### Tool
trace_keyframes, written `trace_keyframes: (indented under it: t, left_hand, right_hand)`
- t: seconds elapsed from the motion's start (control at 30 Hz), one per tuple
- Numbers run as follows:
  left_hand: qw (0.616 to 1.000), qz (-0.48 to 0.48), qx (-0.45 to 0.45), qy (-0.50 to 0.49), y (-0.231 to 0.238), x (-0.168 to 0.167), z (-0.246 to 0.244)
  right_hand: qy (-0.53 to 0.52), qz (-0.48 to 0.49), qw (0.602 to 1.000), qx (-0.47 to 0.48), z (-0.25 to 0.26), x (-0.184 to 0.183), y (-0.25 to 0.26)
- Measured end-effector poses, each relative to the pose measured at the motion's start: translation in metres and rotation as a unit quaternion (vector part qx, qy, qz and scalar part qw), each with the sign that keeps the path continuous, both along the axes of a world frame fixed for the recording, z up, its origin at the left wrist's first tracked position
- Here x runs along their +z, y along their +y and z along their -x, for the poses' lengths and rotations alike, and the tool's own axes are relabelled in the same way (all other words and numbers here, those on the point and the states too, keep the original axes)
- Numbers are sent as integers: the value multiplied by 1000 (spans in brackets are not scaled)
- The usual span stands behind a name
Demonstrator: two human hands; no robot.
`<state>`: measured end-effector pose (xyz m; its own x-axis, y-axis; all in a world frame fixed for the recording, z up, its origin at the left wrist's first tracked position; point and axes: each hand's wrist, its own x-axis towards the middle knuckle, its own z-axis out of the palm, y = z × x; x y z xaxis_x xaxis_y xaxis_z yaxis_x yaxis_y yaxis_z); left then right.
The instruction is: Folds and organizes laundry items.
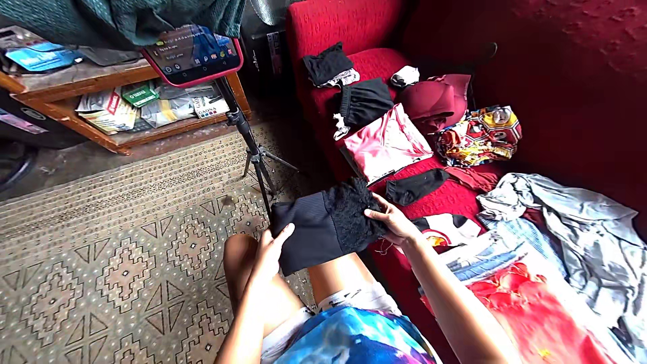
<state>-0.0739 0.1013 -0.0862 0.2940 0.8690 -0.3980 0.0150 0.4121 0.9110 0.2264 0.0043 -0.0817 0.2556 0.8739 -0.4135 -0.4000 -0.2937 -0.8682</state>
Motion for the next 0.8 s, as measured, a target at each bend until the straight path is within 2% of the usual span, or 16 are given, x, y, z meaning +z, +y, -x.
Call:
trace_keyframes:
  t: [0.1,0.17,0.2,0.23,0.3,0.37,0.43,0.53,0.63,0.8]
  left_hand:
    - [998,18,38,-51,-18,31,-14]
    - [993,45,69,-87,-35,50,-27]
    - [988,68,82,-109,-42,54,-32]
    - [982,93,92,-135,-50,53,-36]
    - [967,136,111,-182,-59,38,-46]
    - [962,162,111,-191,-66,7,-47]
    - [965,170,101,-174,-73,-16,-39]
    - [974,151,65,-154,-73,-18,-22]
    - [985,119,65,-110,-62,-20,-15]
    - [994,73,71,-45,-47,-24,-7]
  right_hand:
    - [55,-113,992,-18,-18,21,-3]
    - [161,-229,956,-88,-20,11,-8]
    - [229,-245,927,-170,-12,0,-9]
    - [271,-222,906,-240,4,-6,-10]
    - [322,-151,889,-289,46,-8,-12]
    - [346,-96,891,-279,76,-14,-13]
    - [374,-94,887,-254,86,-23,-9]
    - [418,-127,874,-211,83,-37,-4]
    - [448,-117,866,-191,85,-36,-1]
    - [443,-172,870,-130,88,-33,3]
